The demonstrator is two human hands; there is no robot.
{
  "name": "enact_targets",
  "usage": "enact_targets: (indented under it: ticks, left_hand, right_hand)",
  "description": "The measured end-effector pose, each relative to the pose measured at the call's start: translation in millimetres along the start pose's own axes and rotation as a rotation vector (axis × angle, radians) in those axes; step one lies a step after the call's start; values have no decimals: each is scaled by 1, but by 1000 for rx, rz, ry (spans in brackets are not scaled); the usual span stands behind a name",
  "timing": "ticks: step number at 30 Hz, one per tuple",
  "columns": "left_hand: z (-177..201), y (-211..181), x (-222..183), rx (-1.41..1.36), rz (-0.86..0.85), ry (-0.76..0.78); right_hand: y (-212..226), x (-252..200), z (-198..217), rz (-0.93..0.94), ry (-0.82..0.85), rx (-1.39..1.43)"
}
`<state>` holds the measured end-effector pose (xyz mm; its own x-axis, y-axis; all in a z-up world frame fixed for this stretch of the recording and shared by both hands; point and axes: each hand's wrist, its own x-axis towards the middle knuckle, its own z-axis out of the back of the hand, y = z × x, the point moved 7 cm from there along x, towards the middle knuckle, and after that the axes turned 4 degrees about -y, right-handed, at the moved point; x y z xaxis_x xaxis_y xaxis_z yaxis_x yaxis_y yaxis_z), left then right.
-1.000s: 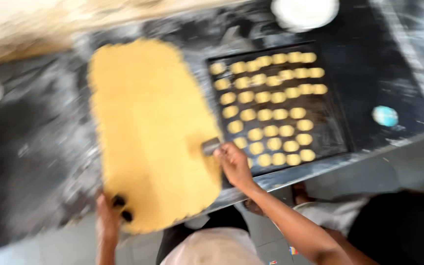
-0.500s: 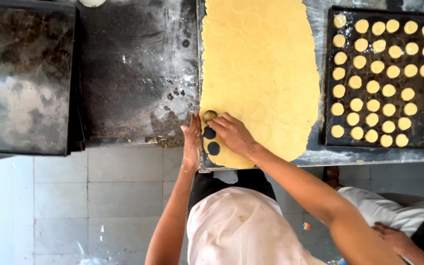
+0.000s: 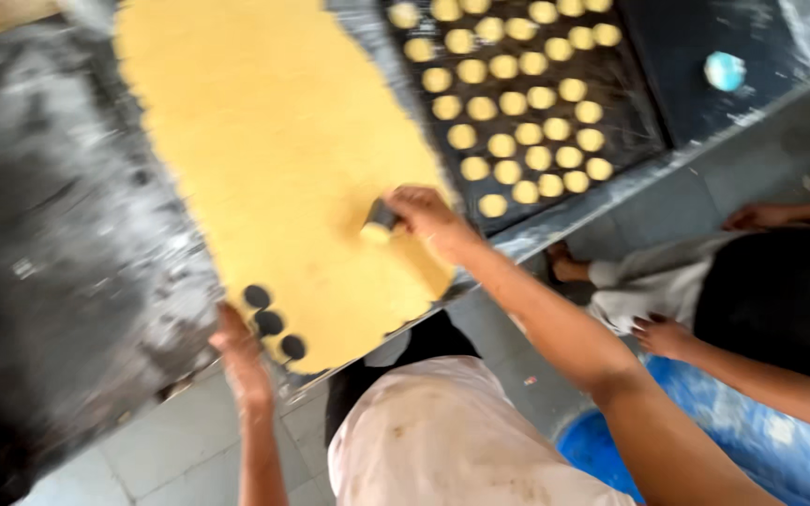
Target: The person uses a small round metal cutter to punch out circular shapes from a flat sheet of dough and places the resulting pieces onto a dark metal baking tray.
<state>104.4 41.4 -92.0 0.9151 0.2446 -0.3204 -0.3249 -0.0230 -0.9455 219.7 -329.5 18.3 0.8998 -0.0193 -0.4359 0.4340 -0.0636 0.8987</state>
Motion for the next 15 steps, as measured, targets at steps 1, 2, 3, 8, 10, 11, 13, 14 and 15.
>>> enact_targets:
  ticks: [1,2,3,8,10,11,13,14,15]
  left_hand:
    - [2,-7,-4,112,35,-60]
    - [0,-13,-8,196,90,-101]
    - [1,-22,-9,271,136,-147]
    - [-34,-94,-25,500,-301,-284]
    - [-48,-110,-30,611,-341,-338]
    - [-55,-117,-31,658,-382,-340]
    - [-65,-130,-31,746,-451,-309]
    - [-67,-136,-30,787,-478,-276]
    - [-68,-137,-39,829,-491,-259]
  right_hand:
    - [2,5,50,-25,-149,60]
    - [8,8,107,-50,-298,120]
    - [18,7,161,-13,-423,124]
    - [69,22,372,599,-770,38]
    - [77,45,404,858,-829,-461]
    - [78,49,408,981,-829,-723]
    - [63,48,431,935,-899,-444]
    - [60,47,431,911,-930,-304]
    - [60,42,425,875,-922,-208]
